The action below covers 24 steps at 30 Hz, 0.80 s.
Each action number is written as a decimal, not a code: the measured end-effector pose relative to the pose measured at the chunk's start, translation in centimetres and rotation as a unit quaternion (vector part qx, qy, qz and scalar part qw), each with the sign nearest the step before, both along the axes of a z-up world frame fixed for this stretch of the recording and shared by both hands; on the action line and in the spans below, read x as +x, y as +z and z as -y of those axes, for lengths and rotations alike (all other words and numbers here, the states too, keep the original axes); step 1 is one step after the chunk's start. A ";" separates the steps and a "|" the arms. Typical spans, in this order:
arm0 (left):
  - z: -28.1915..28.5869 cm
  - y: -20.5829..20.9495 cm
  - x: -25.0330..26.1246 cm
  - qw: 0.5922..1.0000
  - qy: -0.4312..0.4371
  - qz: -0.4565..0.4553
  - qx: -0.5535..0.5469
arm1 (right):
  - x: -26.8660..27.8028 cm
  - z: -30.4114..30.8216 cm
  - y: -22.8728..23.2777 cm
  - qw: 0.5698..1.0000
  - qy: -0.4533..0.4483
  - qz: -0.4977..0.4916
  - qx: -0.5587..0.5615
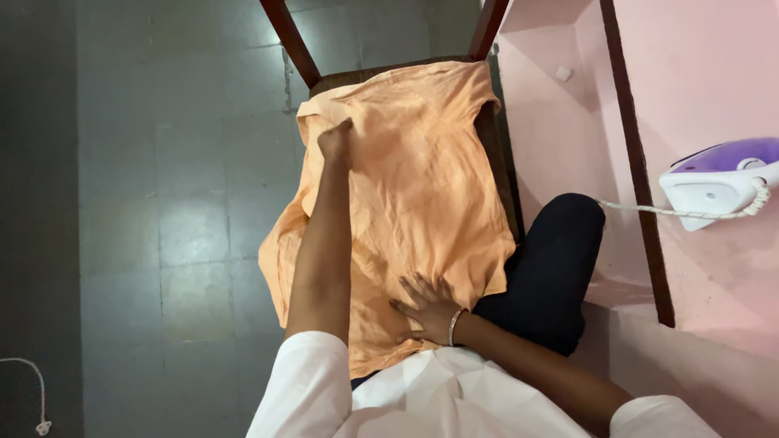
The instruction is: The person irons a peach-colored shirt laid on a chair using a purple and white iron. They smooth the fabric with one hand while moving the iron with the other, then flip the shirt to iron the other side.
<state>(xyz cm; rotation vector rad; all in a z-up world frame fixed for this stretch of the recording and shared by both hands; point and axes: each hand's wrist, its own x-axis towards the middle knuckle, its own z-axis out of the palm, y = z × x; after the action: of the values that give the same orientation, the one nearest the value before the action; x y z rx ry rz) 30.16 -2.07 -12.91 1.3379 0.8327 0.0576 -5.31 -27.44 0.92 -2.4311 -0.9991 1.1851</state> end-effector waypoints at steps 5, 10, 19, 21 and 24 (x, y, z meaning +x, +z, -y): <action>-3.5 0.4 1.1 0.968 0.037 0.054 0.242 | -0.3 0.4 -0.7 0.999 0.002 0.038 0.039; -4.3 0.5 -0.2 0.910 -0.036 0.058 0.408 | -0.1 0.5 -0.7 0.999 -0.005 0.015 0.036; 1.4 5.4 -6.8 0.740 -0.177 0.151 0.631 | 1.1 1.0 -0.7 0.997 -0.004 0.035 0.071; 3.5 7.0 -9.5 0.715 -0.277 0.133 0.628 | 1.0 1.1 -0.7 0.996 -0.011 0.026 0.086; 4.7 8.6 -13.0 0.722 -0.370 0.021 0.585 | 0.3 1.3 -0.6 0.995 0.007 0.042 0.090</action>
<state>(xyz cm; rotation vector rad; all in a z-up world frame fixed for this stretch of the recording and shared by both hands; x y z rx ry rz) 17.15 -6.75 -4.27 2.7900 0.0502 -0.0281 -4.97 -28.70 0.36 -2.3512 -1.0994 0.9583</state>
